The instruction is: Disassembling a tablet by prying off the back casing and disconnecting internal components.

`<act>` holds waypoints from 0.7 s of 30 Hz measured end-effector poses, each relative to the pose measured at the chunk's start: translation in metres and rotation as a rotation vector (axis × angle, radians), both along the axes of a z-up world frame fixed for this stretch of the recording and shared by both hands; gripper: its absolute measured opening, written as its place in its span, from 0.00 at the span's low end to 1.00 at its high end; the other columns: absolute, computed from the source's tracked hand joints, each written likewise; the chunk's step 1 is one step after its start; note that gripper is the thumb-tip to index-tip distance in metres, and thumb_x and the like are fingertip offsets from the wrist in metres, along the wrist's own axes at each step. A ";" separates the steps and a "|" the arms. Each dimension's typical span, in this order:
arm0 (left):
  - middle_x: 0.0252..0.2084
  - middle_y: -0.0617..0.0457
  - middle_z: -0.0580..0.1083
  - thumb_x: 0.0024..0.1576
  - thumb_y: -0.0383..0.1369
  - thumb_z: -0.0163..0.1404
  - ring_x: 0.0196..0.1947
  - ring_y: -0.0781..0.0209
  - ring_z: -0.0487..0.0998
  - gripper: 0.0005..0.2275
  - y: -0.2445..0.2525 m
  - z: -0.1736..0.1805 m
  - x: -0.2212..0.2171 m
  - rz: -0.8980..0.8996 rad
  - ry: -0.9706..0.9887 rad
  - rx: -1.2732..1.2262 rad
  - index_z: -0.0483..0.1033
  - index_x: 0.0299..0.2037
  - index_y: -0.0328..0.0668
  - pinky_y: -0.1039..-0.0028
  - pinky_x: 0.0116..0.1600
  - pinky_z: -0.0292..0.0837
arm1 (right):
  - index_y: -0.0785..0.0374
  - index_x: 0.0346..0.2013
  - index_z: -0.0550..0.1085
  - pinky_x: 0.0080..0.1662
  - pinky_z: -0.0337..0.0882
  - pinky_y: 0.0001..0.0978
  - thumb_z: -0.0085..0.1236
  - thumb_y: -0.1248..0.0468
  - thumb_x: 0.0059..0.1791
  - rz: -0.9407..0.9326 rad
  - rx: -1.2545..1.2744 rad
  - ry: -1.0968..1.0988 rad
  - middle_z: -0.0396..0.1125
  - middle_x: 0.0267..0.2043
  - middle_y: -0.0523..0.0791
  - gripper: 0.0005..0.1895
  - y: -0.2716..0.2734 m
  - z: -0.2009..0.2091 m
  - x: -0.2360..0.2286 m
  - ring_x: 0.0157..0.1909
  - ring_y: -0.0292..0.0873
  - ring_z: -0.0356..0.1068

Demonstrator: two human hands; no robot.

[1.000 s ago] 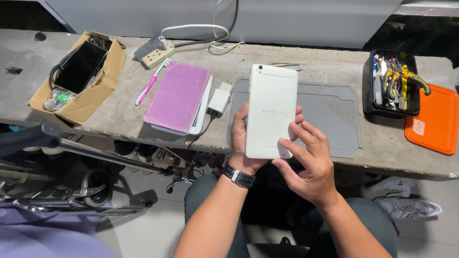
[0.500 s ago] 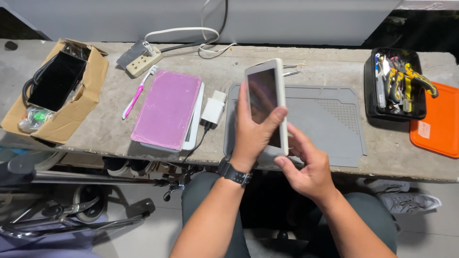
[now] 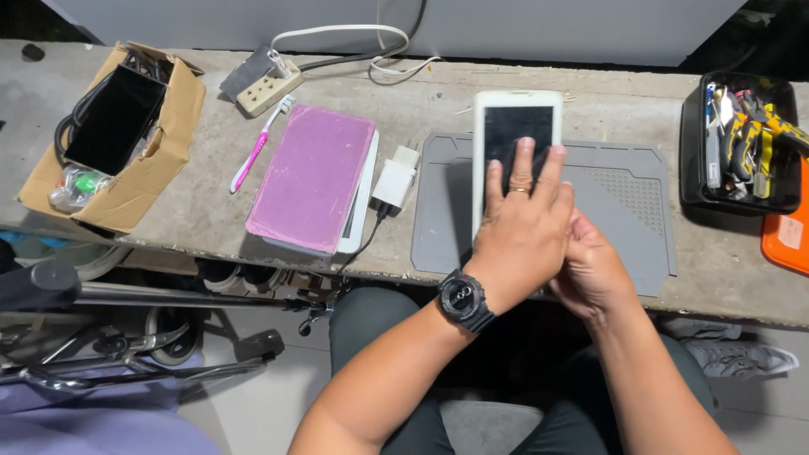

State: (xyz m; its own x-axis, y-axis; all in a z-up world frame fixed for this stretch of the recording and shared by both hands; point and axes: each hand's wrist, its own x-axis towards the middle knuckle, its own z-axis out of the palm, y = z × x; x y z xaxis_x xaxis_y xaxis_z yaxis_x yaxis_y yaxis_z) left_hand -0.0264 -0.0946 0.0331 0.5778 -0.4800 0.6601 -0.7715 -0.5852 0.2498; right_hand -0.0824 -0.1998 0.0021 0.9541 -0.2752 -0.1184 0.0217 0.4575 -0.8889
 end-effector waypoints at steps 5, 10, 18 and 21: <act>0.76 0.37 0.68 0.66 0.40 0.48 0.82 0.32 0.59 0.19 -0.004 -0.008 -0.017 -0.067 -0.223 0.158 0.77 0.63 0.36 0.36 0.82 0.47 | 0.62 0.70 0.70 0.58 0.81 0.46 0.56 0.72 0.55 -0.049 0.059 -0.029 0.75 0.58 0.52 0.27 -0.033 -0.005 0.000 0.56 0.49 0.78; 0.80 0.36 0.62 0.66 0.32 0.44 0.84 0.36 0.56 0.25 0.008 -0.008 -0.039 -0.124 -0.302 0.370 0.65 0.76 0.34 0.41 0.83 0.43 | 0.58 0.69 0.70 0.63 0.81 0.44 0.55 0.75 0.55 -0.115 0.130 -0.045 0.74 0.61 0.49 0.27 -0.055 -0.006 -0.006 0.59 0.46 0.78; 0.86 0.46 0.51 0.64 0.29 0.46 0.86 0.43 0.46 0.28 0.036 0.018 -0.035 -0.182 -0.354 0.570 0.67 0.78 0.46 0.39 0.83 0.48 | 0.54 0.59 0.72 0.65 0.80 0.44 0.55 0.73 0.59 -0.164 0.239 -0.240 0.75 0.56 0.46 0.16 -0.043 0.052 -0.019 0.61 0.48 0.78; 0.87 0.52 0.48 0.65 0.29 0.47 0.87 0.43 0.44 0.24 0.057 0.027 -0.019 -0.172 -0.298 0.594 0.74 0.73 0.50 0.38 0.83 0.43 | 0.48 0.58 0.72 0.61 0.83 0.49 0.55 0.70 0.60 -0.209 0.080 -0.234 0.76 0.58 0.42 0.15 -0.056 0.041 -0.018 0.60 0.44 0.79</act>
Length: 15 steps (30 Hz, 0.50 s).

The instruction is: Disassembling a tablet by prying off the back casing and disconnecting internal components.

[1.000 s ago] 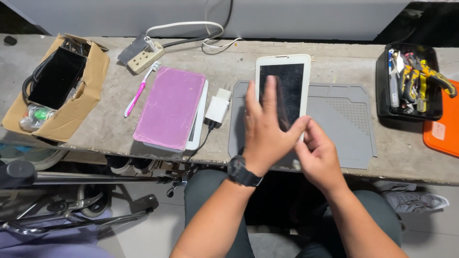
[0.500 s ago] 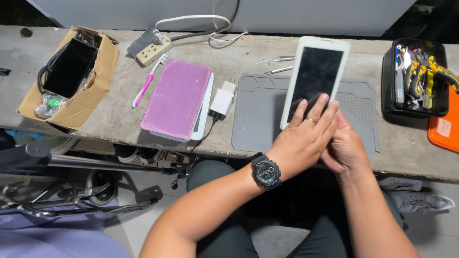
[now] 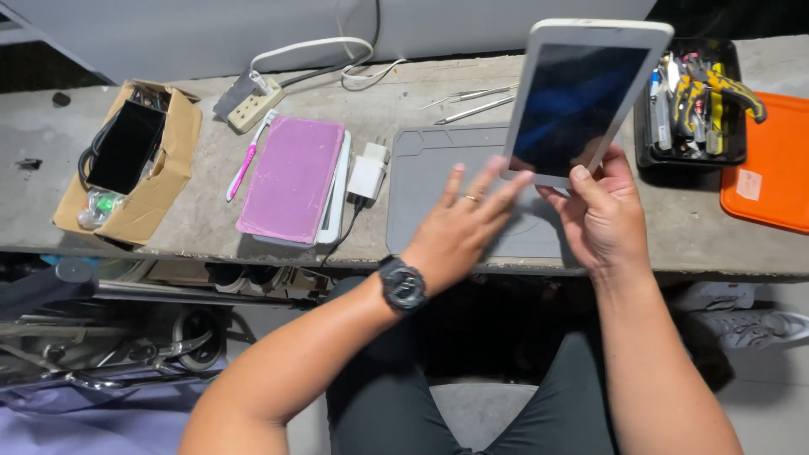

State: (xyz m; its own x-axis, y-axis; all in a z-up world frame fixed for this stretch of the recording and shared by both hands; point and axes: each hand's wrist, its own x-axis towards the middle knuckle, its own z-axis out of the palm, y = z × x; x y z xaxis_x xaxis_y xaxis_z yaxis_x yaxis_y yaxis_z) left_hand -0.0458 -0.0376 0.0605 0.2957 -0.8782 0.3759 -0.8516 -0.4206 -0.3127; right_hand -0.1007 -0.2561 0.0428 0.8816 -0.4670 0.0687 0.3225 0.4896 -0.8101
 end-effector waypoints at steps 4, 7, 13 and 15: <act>0.76 0.33 0.68 0.63 0.30 0.48 0.82 0.34 0.56 0.18 0.024 -0.006 0.037 0.189 -0.095 0.012 0.79 0.62 0.34 0.42 0.81 0.46 | 0.51 0.57 0.73 0.60 0.86 0.47 0.55 0.72 0.60 -0.089 -0.125 0.022 0.76 0.55 0.41 0.14 -0.018 -0.019 0.007 0.57 0.40 0.79; 0.60 0.31 0.79 0.60 0.28 0.54 0.74 0.28 0.68 0.14 0.037 -0.001 0.071 0.196 -0.074 -0.006 0.83 0.54 0.29 0.38 0.78 0.51 | 0.54 0.64 0.72 0.55 0.88 0.41 0.55 0.69 0.61 -0.064 -0.144 0.039 0.76 0.57 0.44 0.17 -0.018 -0.033 0.012 0.56 0.40 0.80; 0.62 0.44 0.81 0.69 0.51 0.51 0.61 0.41 0.84 0.28 -0.003 0.039 0.049 0.266 0.942 -0.763 0.66 0.75 0.49 0.53 0.61 0.79 | 0.60 0.68 0.72 0.51 0.88 0.46 0.55 0.72 0.58 -0.053 -0.117 0.044 0.77 0.54 0.48 0.22 0.019 -0.024 0.012 0.51 0.46 0.82; 0.73 0.24 0.68 0.56 0.54 0.64 0.67 0.18 0.74 0.50 -0.028 0.040 0.026 0.235 1.199 -0.896 0.46 0.84 0.49 0.41 0.64 0.78 | 0.61 0.71 0.71 0.53 0.85 0.43 0.54 0.72 0.59 -0.053 -0.239 0.074 0.77 0.58 0.49 0.24 0.032 -0.026 0.012 0.54 0.42 0.79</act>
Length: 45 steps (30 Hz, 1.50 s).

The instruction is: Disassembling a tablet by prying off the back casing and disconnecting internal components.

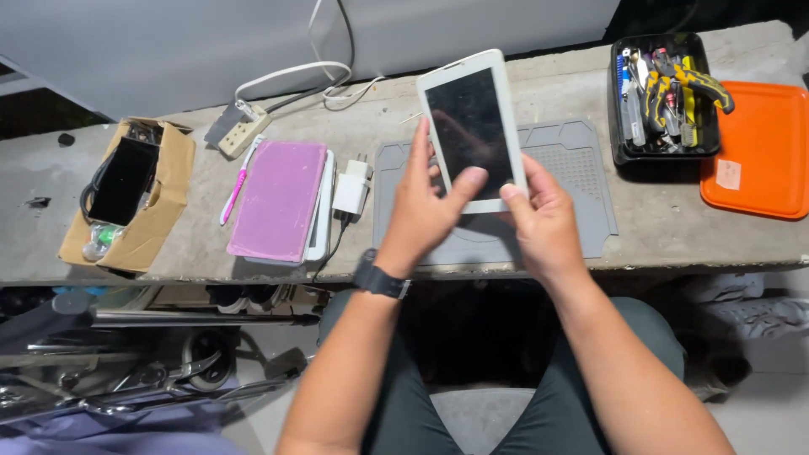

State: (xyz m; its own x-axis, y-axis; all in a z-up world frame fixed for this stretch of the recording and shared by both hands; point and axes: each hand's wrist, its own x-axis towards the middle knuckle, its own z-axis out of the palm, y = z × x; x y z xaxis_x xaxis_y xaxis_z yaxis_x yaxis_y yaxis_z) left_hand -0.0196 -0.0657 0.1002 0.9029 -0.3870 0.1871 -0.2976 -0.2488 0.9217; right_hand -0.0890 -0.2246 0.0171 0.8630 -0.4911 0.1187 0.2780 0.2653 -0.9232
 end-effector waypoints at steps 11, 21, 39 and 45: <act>0.65 0.31 0.62 0.56 0.47 0.65 0.58 0.42 0.73 0.55 -0.004 -0.028 0.015 0.006 0.333 -0.474 0.34 0.86 0.43 0.51 0.60 0.76 | 0.66 0.71 0.72 0.61 0.79 0.48 0.67 0.76 0.49 0.228 -0.431 -0.079 0.74 0.67 0.55 0.35 0.026 0.038 -0.026 0.70 0.50 0.71; 0.47 0.41 0.72 0.54 0.46 0.67 0.40 0.58 0.77 0.54 0.009 -0.040 0.020 0.065 0.361 -0.459 0.40 0.84 0.36 0.68 0.39 0.82 | 0.70 0.61 0.80 0.51 0.84 0.43 0.62 0.78 0.48 0.218 -0.538 -0.048 0.82 0.51 0.55 0.25 0.031 0.047 -0.030 0.54 0.47 0.82; 0.60 0.32 0.73 0.51 0.48 0.68 0.55 0.40 0.82 0.54 0.010 -0.044 0.013 0.202 0.177 -0.287 0.46 0.84 0.39 0.57 0.56 0.79 | 0.69 0.59 0.80 0.42 0.81 0.48 0.57 0.77 0.47 -0.081 -0.916 -0.124 0.80 0.43 0.55 0.25 0.051 0.049 -0.029 0.45 0.58 0.83; 0.64 0.29 0.72 0.50 0.52 0.66 0.60 0.33 0.80 0.54 0.007 -0.034 0.007 0.242 0.174 -0.284 0.45 0.84 0.42 0.49 0.59 0.78 | 0.70 0.58 0.80 0.41 0.79 0.48 0.52 0.77 0.46 -0.226 -1.064 -0.180 0.77 0.39 0.54 0.25 0.051 0.036 -0.026 0.38 0.60 0.79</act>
